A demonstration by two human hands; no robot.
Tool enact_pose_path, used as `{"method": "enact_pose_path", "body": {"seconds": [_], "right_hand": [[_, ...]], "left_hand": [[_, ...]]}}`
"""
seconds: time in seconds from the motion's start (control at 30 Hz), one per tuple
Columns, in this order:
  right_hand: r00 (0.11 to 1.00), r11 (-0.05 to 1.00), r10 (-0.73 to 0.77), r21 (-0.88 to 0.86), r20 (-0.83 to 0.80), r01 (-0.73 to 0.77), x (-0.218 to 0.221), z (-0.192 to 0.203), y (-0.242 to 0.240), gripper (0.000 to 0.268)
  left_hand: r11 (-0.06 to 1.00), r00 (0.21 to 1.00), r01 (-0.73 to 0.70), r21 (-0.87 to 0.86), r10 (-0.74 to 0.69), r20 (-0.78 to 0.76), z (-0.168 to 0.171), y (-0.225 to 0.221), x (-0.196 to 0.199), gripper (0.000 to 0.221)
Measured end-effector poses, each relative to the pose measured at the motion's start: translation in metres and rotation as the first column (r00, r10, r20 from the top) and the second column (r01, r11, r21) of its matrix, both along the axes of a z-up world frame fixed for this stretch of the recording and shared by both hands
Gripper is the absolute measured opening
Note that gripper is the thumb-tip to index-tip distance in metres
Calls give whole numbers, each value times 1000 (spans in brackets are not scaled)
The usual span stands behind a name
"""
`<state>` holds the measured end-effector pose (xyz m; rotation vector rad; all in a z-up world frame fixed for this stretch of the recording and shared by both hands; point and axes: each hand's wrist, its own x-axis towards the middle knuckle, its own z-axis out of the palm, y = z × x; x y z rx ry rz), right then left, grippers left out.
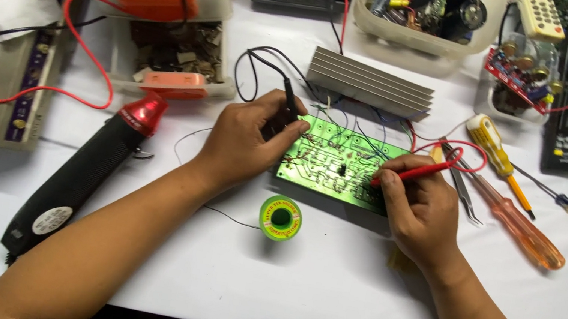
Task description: Testing a circuit board with a multimeter and then soldering a component.
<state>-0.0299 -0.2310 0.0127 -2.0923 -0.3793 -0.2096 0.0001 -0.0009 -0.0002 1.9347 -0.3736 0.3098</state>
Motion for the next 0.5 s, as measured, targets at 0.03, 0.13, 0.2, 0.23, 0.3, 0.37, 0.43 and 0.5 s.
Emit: {"method": "enact_pose_path", "body": {"seconds": [0.03, 0.13, 0.2, 0.23, 0.3, 0.37, 0.43, 0.5], "right_hand": [[1000, 1000, 10, 3, 3, -10, 0, 0, 0, 9], [1000, 1000, 13, 11, -12, -13, 0, -1, -1, 9], [1000, 1000, 23, 18, -21, -22, 0, -1, -1, 9], [999, 1000, 24, 18, -22, -24, 0, -2, -1, 9], [999, 999, 26, 23, -32, -25, 2, -4, -4, 9], [999, 1000, 24, 13, -38, -24, 1, -3, -4, 10], [999, 1000, 24, 3, -39, -24, 2, -2, -3, 10], [999, 999, 33, 6, -41, -33, 2, -1, -3, 11]], "left_hand": [[1000, 1000, -10, 3, 10, 3, -1, 1, 0, 14], [1000, 999, -1, 1, 1, -33, -4, 2, 1, 13], [1000, 998, 18, -16, -19, -52, -2, 2, 1, 11], [1000, 998, 16, -16, -17, -53, -2, 3, 0, 11], [1000, 998, 18, -13, -19, -64, -2, 2, 1, 11], [1000, 998, 20, -6, -20, -60, -2, 1, 1, 11], [1000, 999, 19, 2, -19, -51, -1, 1, 2, 11], [999, 997, 31, -14, -31, -68, -2, 1, 3, 11]]}}
